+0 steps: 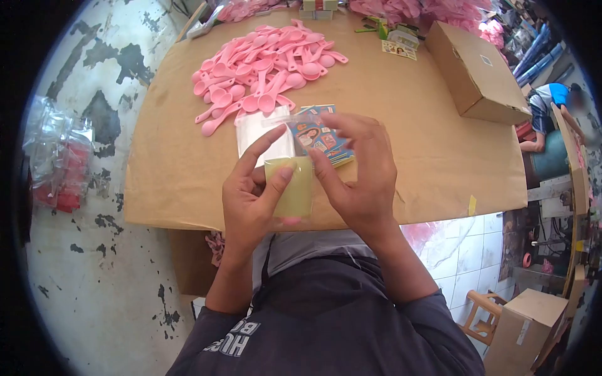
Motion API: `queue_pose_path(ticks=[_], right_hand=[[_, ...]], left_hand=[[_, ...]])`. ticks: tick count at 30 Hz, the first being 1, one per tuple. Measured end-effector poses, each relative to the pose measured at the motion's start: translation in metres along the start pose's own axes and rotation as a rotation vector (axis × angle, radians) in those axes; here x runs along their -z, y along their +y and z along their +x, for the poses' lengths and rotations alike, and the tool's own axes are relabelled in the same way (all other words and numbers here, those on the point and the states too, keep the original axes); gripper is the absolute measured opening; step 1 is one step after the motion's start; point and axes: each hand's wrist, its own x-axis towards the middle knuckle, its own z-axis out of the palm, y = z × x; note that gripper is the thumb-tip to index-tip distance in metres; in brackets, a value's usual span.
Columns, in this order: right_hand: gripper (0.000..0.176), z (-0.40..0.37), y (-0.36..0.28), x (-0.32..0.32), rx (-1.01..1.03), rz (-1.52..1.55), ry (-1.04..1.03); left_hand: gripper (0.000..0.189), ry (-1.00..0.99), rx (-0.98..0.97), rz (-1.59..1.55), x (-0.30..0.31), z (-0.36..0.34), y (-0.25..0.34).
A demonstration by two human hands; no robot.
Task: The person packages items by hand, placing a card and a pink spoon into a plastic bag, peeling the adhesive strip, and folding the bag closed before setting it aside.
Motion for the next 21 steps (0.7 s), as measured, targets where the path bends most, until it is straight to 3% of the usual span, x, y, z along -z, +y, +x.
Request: queue_pose_path(ticks=[1, 2, 4, 11, 14, 17, 18, 20, 21], right_hand=[[0.046, 0.005, 0.001, 0.003, 0.237, -0.220, 0.027], [0.036, 0.008, -0.002, -0.001, 0.251, -0.172, 0.057], [0.034, 0.014, -0.004, -0.002, 0.322, -0.250, 0.073], [0.028, 0.015, 0.007, -0.009, 0.415, -0.368, 0.116], [0.027, 0.017, 0.008, -0.006, 0.395, -0.357, 0.089], [0.023, 0.022, 0.013, -0.001, 0.335, -0.225, 0.074], [0.023, 0.022, 0.015, 0.001, 0.334, -0.228, 0.078], [0.015, 0.025, 0.018, 0.005, 0.069, 0.007, 0.208], [0.015, 0.029, 0.020, 0.008, 0.070, 0.008, 0.205]], left_hand=[[0.051, -0.010, -0.009, 0.003, -0.002, -0.001, -0.001], [0.054, -0.011, -0.066, 0.049, -0.003, -0.002, -0.005], [0.061, -0.022, -0.210, 0.124, -0.003, 0.002, -0.020], [0.063, -0.083, -0.148, 0.420, 0.000, -0.003, -0.007], [0.063, -0.097, -0.153, 0.493, 0.000, -0.001, -0.008], [0.066, -0.163, -0.302, 0.502, 0.003, 0.003, -0.017], [0.066, -0.157, -0.241, 0.432, 0.002, 0.002, -0.017], [0.067, -0.149, -0.184, 0.360, -0.001, 0.002, -0.013], [0.062, -0.116, -0.092, 0.222, -0.005, 0.000, -0.006]])
